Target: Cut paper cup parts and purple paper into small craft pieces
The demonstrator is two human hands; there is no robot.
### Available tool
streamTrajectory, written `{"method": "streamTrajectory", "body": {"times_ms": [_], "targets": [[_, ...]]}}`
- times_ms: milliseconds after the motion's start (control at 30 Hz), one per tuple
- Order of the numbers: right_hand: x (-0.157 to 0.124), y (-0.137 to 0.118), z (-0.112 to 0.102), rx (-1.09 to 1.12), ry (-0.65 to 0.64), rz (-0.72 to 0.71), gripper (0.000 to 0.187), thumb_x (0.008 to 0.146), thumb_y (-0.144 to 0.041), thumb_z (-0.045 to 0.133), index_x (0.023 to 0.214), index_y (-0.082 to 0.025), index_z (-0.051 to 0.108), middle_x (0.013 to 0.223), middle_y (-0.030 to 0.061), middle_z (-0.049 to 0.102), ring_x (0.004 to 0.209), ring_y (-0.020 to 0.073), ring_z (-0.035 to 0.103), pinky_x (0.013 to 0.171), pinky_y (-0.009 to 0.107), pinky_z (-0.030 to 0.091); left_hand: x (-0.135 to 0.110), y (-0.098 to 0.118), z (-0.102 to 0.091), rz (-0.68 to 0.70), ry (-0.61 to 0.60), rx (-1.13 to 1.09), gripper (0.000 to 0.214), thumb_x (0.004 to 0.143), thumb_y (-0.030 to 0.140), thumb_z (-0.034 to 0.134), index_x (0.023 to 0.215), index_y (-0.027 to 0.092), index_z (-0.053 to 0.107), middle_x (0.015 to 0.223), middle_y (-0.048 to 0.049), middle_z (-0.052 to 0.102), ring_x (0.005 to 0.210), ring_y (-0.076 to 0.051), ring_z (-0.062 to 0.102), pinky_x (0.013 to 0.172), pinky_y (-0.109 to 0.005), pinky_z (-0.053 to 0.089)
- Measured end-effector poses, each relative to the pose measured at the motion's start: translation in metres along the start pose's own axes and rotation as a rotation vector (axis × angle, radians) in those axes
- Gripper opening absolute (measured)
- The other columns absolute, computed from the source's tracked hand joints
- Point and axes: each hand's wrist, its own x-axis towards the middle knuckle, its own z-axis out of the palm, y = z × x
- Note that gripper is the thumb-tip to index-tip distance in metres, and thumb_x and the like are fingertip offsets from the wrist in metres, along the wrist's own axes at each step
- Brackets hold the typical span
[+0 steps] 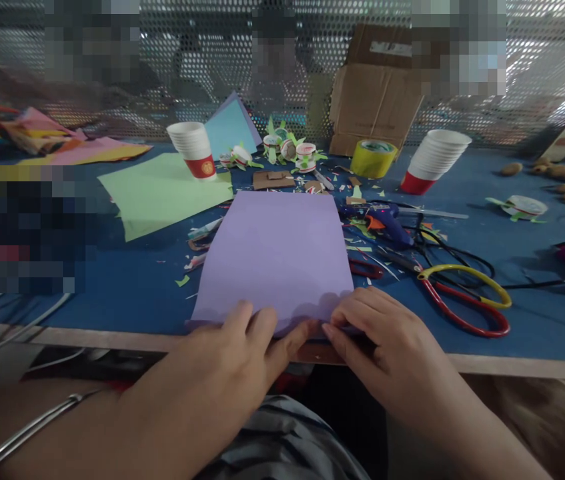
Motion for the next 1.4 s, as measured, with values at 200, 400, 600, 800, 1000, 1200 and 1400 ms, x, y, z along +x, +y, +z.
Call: {"method": "streamTrajectory", "body": {"times_ms": [200, 400, 600, 800, 1000, 1200, 1400], "targets": [[-0.009, 0.004, -0.001, -0.011, 0.054, 0.047, 0.016, 0.099, -0.03, 0.057, 0.087, -0.019, 0.059, 0.085, 0.0011, 0.057, 0.08, 0.0124, 0.053, 0.068, 0.025, 0.043, 0.0, 0.004, 0.007, -0.025, 0.078, 0.045, 0.039, 0.099, 0.03, 0.05, 0.137, 0.035, 0.059, 0.075, -0.0031, 0.046, 0.067, -0.021, 0.052, 0.042, -0.029, 0.017], [-0.015, 0.004, -0.002, 0.002, 0.069, 0.081, 0.015, 0.1, -0.028, 0.055, 0.088, -0.019, 0.058, 0.087, 0.0011, 0.057, 0.082, 0.0128, 0.052, 0.071, 0.026, 0.043, 0.0, 0.002, 0.006, -0.004, 0.055, 0.082, 0.041, 0.1, 0.033, 0.048, 0.141, 0.036, 0.056, 0.075, -0.0026, 0.044, 0.067, -0.02, 0.051, 0.042, -0.029, 0.018], [-0.017, 0.003, -0.005, -0.008, 0.059, 0.099, 0.016, 0.1, -0.027, 0.055, 0.086, -0.019, 0.058, 0.086, 0.001, 0.058, 0.081, 0.0127, 0.052, 0.071, 0.026, 0.042, 0.002, 0.004, 0.003, -0.024, 0.001, 0.07, 0.043, 0.103, 0.037, 0.041, 0.146, 0.043, 0.048, 0.075, -0.0026, 0.044, 0.068, -0.019, 0.051, 0.043, -0.029, 0.015], [-0.014, 0.004, -0.004, -0.013, 0.059, 0.106, 0.018, 0.099, -0.028, 0.056, 0.084, -0.018, 0.057, 0.086, 0.002, 0.058, 0.081, 0.0133, 0.053, 0.07, 0.027, 0.043, 0.012, 0.002, -0.006, -0.006, -0.121, 0.029, 0.047, 0.104, 0.036, 0.038, 0.148, 0.052, 0.038, 0.076, -0.0032, 0.047, 0.066, -0.019, 0.052, 0.044, -0.028, 0.009], [-0.017, 0.005, -0.004, -0.006, 0.066, 0.112, 0.016, 0.099, -0.026, 0.055, 0.085, -0.019, 0.056, 0.086, 0.0022, 0.057, 0.081, 0.0135, 0.052, 0.068, 0.027, 0.043, 0.01, 0.0, 0.0, -0.001, -0.068, 0.045, 0.051, 0.103, 0.034, 0.042, 0.152, 0.046, 0.036, 0.076, -0.0041, 0.048, 0.07, -0.021, 0.054, 0.044, -0.028, 0.014], [-0.018, 0.006, -0.008, 0.031, 0.024, 0.125, 0.018, 0.099, -0.026, 0.054, 0.083, -0.019, 0.056, 0.085, 0.0016, 0.056, 0.081, 0.0129, 0.051, 0.069, 0.027, 0.042, 0.01, 0.001, -0.002, -0.005, -0.084, 0.033, 0.053, 0.101, 0.034, 0.047, 0.152, 0.046, 0.036, 0.077, -0.0042, 0.049, 0.072, -0.022, 0.054, 0.044, -0.027, 0.022], [-0.016, 0.005, -0.007, 0.03, 0.012, 0.132, 0.02, 0.099, -0.026, 0.053, 0.08, -0.018, 0.055, 0.084, 0.0018, 0.056, 0.079, 0.0126, 0.05, 0.067, 0.027, 0.041, 0.015, -0.002, -0.007, -0.017, -0.118, -0.001, 0.051, 0.1, 0.037, 0.049, 0.147, 0.054, 0.039, 0.078, -0.0037, 0.051, 0.07, -0.021, 0.055, 0.045, -0.027, 0.015]]}}
